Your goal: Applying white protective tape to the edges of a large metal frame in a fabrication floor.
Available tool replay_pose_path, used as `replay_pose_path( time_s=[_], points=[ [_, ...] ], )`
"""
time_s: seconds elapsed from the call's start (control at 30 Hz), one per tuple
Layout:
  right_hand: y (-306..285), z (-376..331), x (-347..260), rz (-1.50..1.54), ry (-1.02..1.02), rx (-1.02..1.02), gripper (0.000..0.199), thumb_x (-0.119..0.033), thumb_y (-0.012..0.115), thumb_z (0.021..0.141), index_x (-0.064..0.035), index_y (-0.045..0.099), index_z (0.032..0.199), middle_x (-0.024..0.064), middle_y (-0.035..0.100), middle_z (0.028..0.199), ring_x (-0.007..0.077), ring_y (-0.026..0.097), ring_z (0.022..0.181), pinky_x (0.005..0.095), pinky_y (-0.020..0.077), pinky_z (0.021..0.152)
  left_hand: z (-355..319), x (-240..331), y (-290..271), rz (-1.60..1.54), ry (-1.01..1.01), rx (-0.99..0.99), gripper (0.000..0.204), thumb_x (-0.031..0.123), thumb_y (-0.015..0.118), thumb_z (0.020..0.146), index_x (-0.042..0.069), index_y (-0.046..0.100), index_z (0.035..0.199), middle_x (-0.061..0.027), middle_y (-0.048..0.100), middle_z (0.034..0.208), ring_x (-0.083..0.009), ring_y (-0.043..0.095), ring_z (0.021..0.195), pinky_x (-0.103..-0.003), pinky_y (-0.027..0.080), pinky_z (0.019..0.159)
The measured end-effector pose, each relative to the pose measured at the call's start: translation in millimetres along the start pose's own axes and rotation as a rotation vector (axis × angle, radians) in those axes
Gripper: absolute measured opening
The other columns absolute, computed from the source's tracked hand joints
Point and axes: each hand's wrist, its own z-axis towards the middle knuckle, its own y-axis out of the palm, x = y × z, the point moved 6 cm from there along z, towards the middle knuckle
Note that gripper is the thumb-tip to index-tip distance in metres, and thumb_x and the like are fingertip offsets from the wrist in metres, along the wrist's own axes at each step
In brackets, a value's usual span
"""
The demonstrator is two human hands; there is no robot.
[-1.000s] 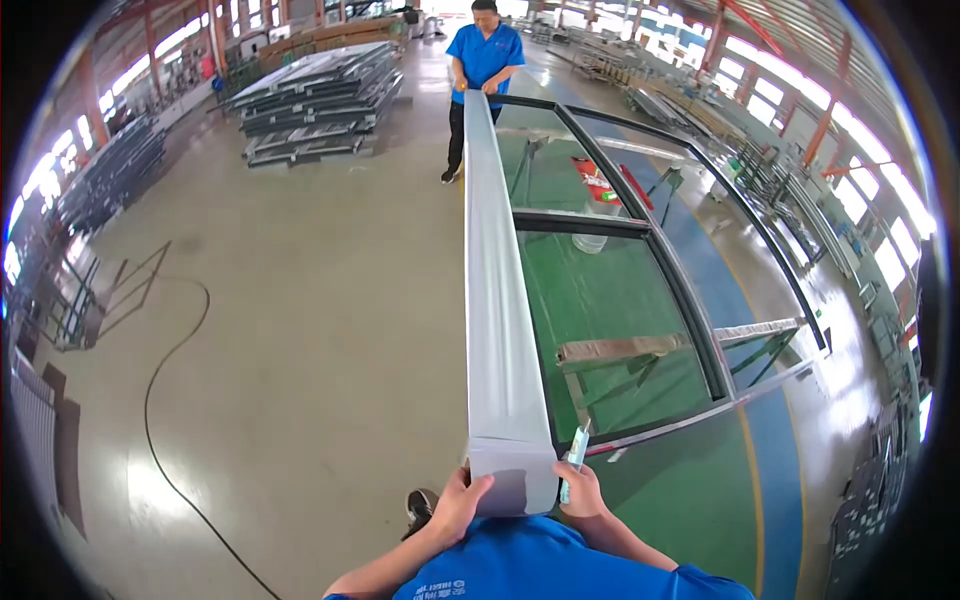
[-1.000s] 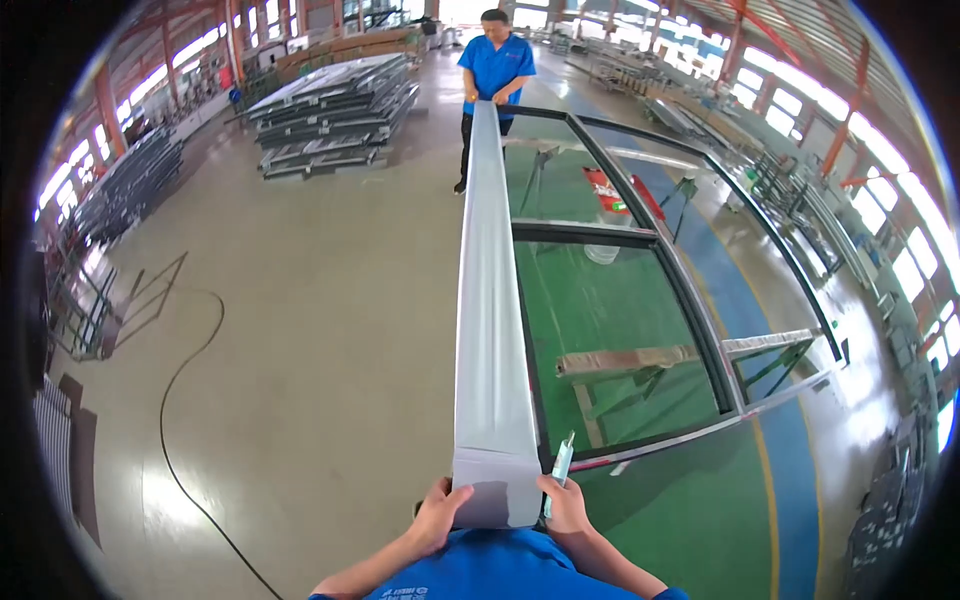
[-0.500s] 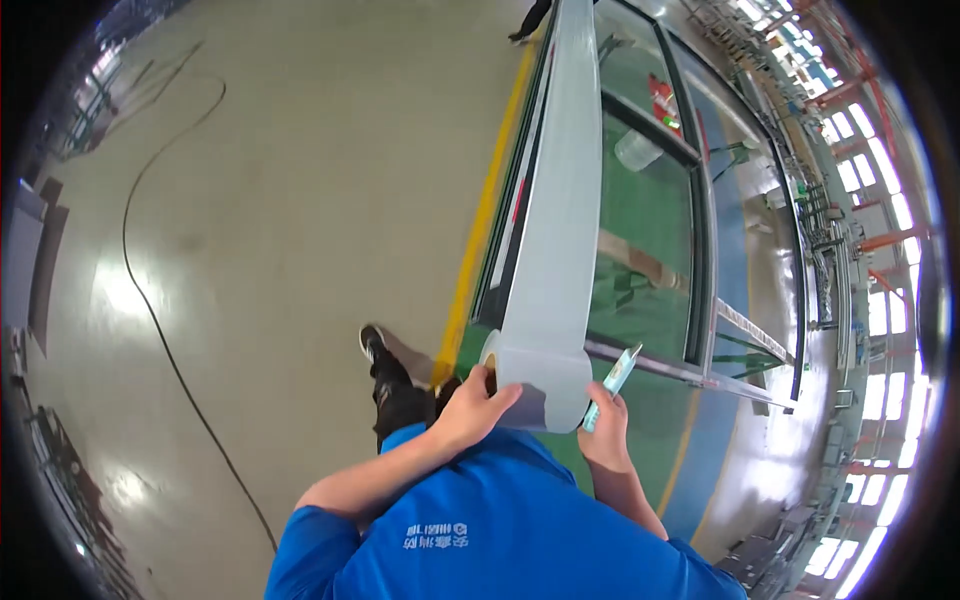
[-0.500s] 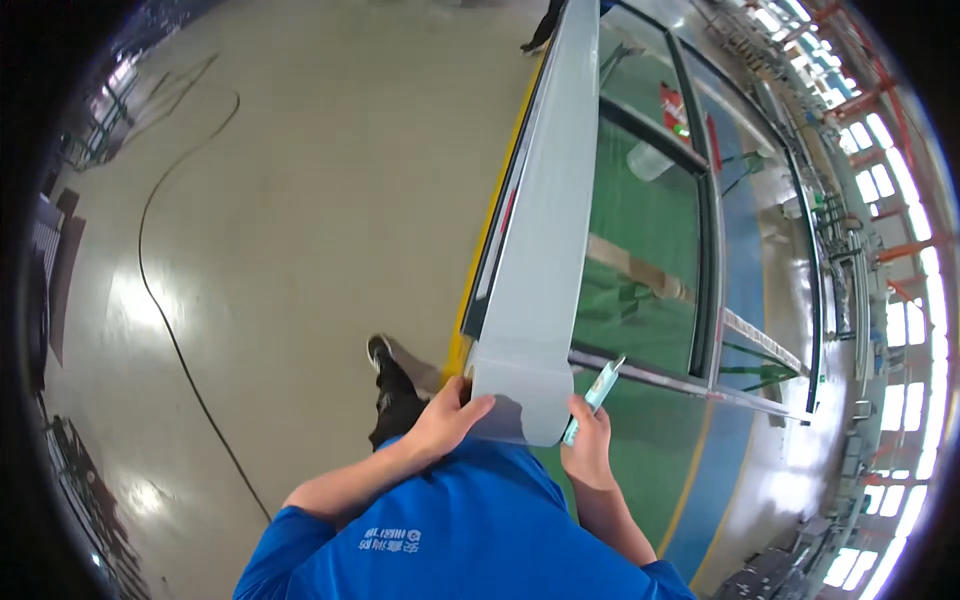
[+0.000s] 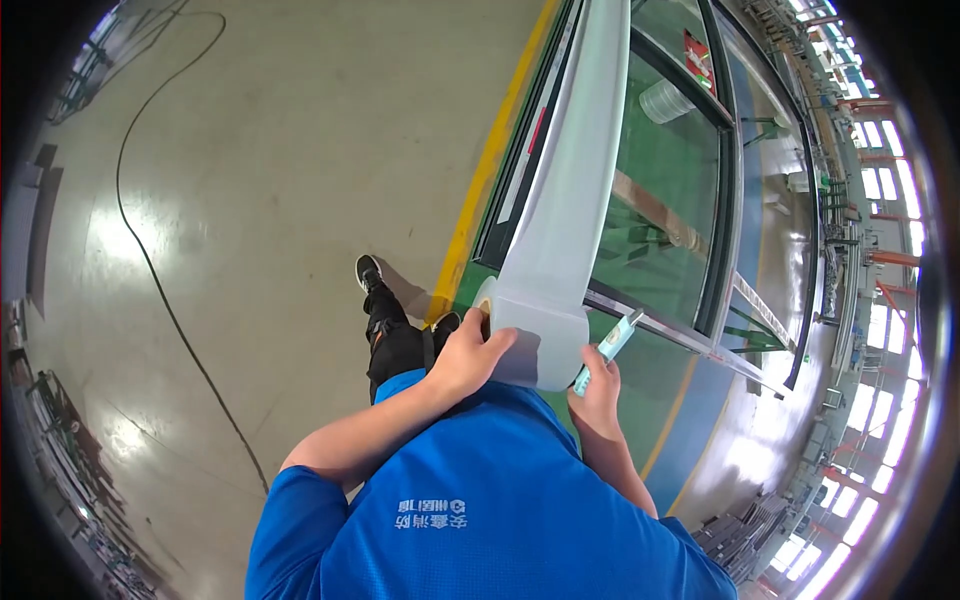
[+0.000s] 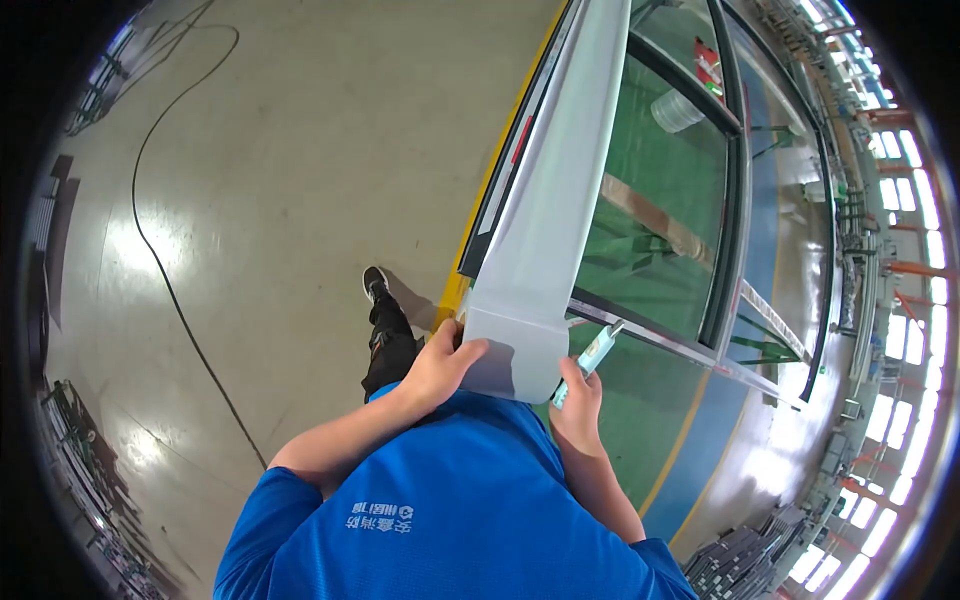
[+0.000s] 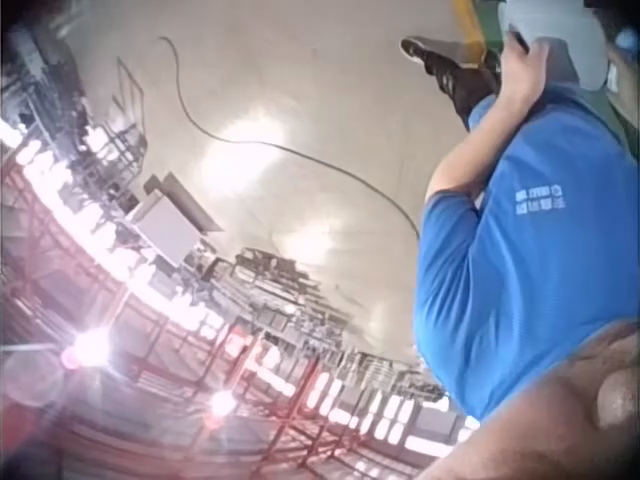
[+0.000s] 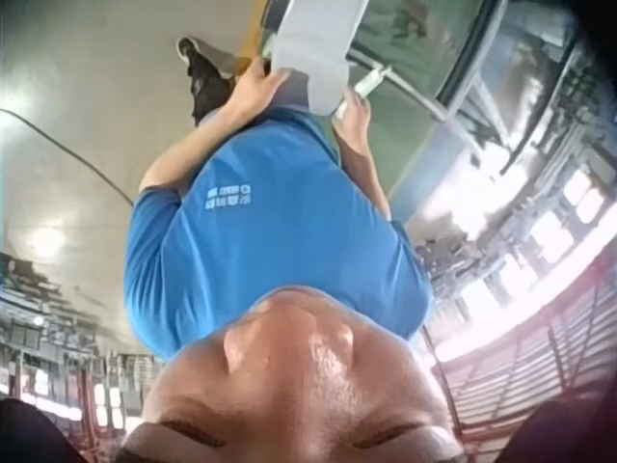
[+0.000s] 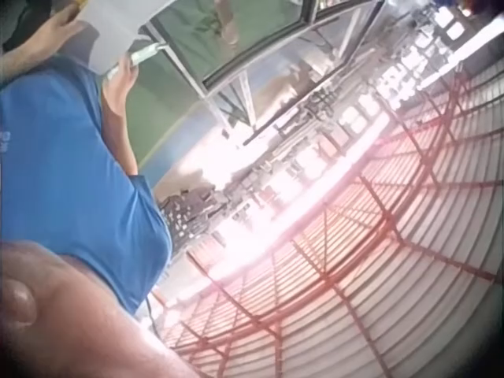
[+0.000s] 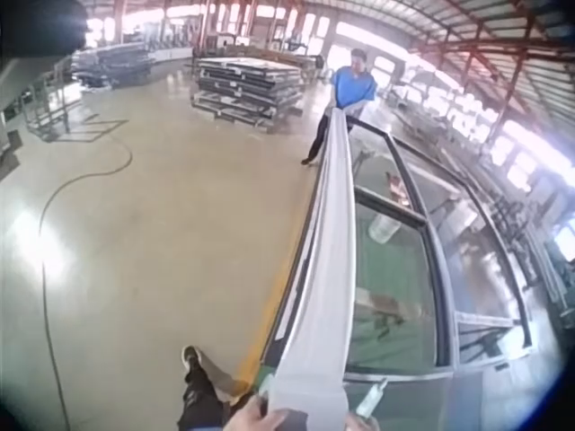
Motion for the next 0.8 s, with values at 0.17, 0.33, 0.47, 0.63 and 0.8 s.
replay_pose_path(
  time_s=[0.17,0.33,0.47,0.63,0.8],
  points=[
    [17.1,4.2,9.4,0.116,0.060,-0.013,0.029,0.008,0.063,0.084,-0.0030,0.059,0.110,0.0092,0.058,0.099,0.0170,0.060,0.086,0.0289,0.0483,0.069,14.2,-18.0,-4.1,-0.090,-0.008,0.047,0.048,0.033,0.059,0.091,-0.006,0.051,0.117,-0.0125,0.060,0.101,-0.0180,0.056,0.094,-0.030,0.045,0.085],
    [21.6,12.0,-8.6,-0.070,-0.085,-0.016,0.017,-0.003,0.061,0.089,-0.0008,0.057,0.106,0.0050,0.058,0.092,0.0140,0.060,0.080,0.0261,0.0466,0.066,29.7,-32.9,-8.1,-0.126,-0.035,0.050,0.058,0.038,0.057,0.086,-0.008,0.049,0.120,-0.0215,0.063,0.101,-0.0270,0.063,0.090,-0.035,0.049,0.082],
    [36.0,11.9,10.2,0.623,0.446,0.025,0.015,-0.013,0.060,0.092,-0.0024,0.057,0.102,0.0007,0.056,0.084,0.0103,0.057,0.071,0.0239,0.0428,0.060,38.1,-45.1,-7.4,-0.164,-0.036,0.046,0.057,0.037,0.057,0.086,-0.008,0.049,0.119,-0.0218,0.064,0.101,-0.0274,0.063,0.090,-0.035,0.049,0.082],
    [43.3,9.9,6.8,0.952,0.728,0.124,0.018,-0.021,0.062,0.092,-0.0058,0.057,0.100,-0.0026,0.052,0.076,0.0075,0.051,0.063,0.0228,0.0379,0.054,41.4,-48.4,-7.8,-0.160,-0.032,0.053,0.058,0.037,0.058,0.085,-0.009,0.049,0.121,-0.0217,0.064,0.101,-0.0272,0.063,0.091,-0.035,0.049,0.083],
    [45.9,10.0,11.6,0.857,0.637,0.117,0.015,-0.019,0.063,0.092,-0.0055,0.058,0.094,-0.0032,0.053,0.077,0.0071,0.051,0.066,0.0241,0.0385,0.058,45.7,-52.8,-5.8,-0.178,-0.048,0.047,0.059,0.038,0.058,0.086,-0.010,0.051,0.120,-0.0219,0.064,0.102,-0.0277,0.063,0.092,-0.035,0.048,0.084]
  ],
)
